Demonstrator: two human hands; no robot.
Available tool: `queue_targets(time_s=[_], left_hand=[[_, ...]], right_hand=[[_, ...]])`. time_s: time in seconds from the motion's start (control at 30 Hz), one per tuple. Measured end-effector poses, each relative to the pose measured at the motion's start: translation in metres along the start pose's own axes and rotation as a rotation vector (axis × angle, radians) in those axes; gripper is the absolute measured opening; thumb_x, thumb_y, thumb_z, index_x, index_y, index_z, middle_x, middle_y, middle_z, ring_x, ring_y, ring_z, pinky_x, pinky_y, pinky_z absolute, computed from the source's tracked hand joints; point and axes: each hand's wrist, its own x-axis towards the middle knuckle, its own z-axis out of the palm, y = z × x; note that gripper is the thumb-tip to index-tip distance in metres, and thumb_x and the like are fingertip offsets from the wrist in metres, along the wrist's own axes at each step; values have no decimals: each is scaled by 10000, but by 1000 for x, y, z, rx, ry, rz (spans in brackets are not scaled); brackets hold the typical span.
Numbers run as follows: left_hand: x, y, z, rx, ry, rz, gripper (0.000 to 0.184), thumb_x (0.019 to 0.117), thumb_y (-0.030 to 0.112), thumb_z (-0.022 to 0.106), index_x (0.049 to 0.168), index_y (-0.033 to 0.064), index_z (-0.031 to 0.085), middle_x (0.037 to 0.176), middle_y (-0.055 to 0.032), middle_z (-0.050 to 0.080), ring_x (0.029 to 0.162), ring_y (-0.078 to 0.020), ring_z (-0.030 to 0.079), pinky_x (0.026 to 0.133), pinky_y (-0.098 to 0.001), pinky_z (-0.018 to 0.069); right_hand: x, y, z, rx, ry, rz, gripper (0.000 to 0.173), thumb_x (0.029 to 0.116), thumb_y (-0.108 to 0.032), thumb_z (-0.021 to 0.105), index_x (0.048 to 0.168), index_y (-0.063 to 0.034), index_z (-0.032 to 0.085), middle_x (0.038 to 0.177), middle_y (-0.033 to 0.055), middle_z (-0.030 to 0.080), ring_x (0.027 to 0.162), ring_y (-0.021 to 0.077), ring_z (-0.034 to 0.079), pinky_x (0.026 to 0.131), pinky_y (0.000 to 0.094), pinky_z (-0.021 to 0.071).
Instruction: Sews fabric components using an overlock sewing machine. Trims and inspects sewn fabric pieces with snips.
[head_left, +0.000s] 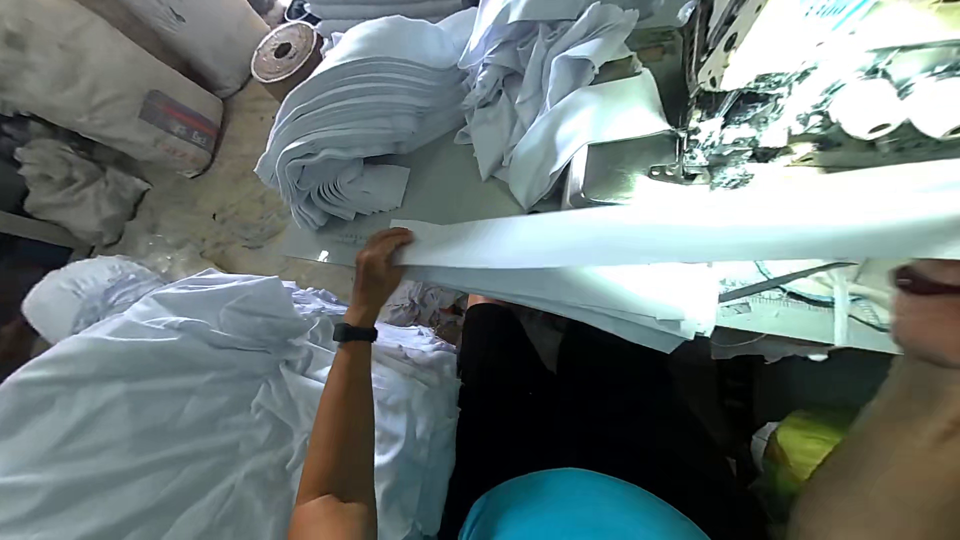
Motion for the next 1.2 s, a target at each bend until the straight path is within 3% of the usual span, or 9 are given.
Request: queue_targets(time_s=[0.07, 0.13, 0.23, 0.33, 0.4, 0.47, 0.6, 0.8, 1.2], left_hand=[[13, -12, -8, -247, 207, -211, 251, 946, -55, 578, 1167, -141, 661, 1173, -202, 712, 1107, -254, 686, 1011, -414, 530], [32, -9, -20, -760, 555, -381, 211, 1039, -13, 402, 1223, 0, 505, 1073, -25, 680, 982, -88, 671, 912, -307, 571], [61, 12, -36, -1267, 754, -207, 326, 1129, 187, 182, 1118, 149, 506, 909, 41, 679, 887, -74, 683, 870, -272, 576], [80, 64, -17, -1358, 389, -7, 409, 1132, 271, 167, 1076, 205, 566, 899, 83, 704, 911, -75, 692, 916, -278, 560], [69, 112, 12, -1069, 13, 94, 210, 1084, 176, 431, 1139, 223, 628, 1037, 111, 690, 1002, -37, 660, 930, -236, 544], [64, 160, 43, -824, -215, 231, 67, 969, 105, 660, 999, 152, 697, 1006, 78, 714, 928, -16, 683, 821, -209, 585], [76, 205, 88, -737, -468, 398, 97, 906, 74, 719, 873, -17, 710, 1250, -129, 684, 1221, -140, 630, 1053, -315, 516], [81, 220, 85, -754, -412, 248, 26, 922, -3, 691, 937, 6, 710, 894, -1, 720, 778, -13, 676, 728, -167, 575], [91, 213, 103, -913, -211, 242, 191, 894, -74, 686, 986, 83, 628, 902, 38, 718, 760, -10, 679, 689, -168, 579]], right_hand=[[-8, 11, 18, -177, 25, -58, 214, 901, -25, 648, 948, -232, 625, 762, -141, 651, 547, -8, 564, 483, 170, 505], [-24, 35, 25, -295, -38, -139, 253, 838, 12, 710, 947, -208, 649, 800, -168, 675, 582, -25, 592, 502, 180, 527], [-43, 73, 27, -493, -213, -210, 77, 886, 6, 634, 930, -56, 647, 870, -83, 640, 719, -63, 584, 642, 132, 516], [-44, 76, 35, -626, -380, -219, 204, 881, 77, 547, 995, 69, 716, 1006, 137, 678, 846, 62, 628, 749, 186, 528], [-41, 64, 39, -542, -464, -238, 222, 861, 54, 566, 1002, 31, 737, 1067, 98, 693, 861, 25, 643, 735, 149, 539], [-37, 50, 46, -400, -529, -281, 144, 895, -41, 638, 967, 13, 750, 1033, 45, 689, 817, -28, 613, 688, 103, 518], [-38, 37, 55, -242, -571, -327, 199, 864, -188, 790, 869, 2, 733, 965, 22, 696, 798, -31, 613, 663, 103, 517], [-42, 40, 49, -263, -499, -383, 130, 884, -104, 769, 833, 6, 720, 991, 44, 705, 788, -21, 613, 666, 109, 516], [-46, 53, 62, -12, -255, -42, 110, 847, 24, 745, 856, -77, 703, 793, -10, 726, 614, 11, 635, 553, 157, 535]])
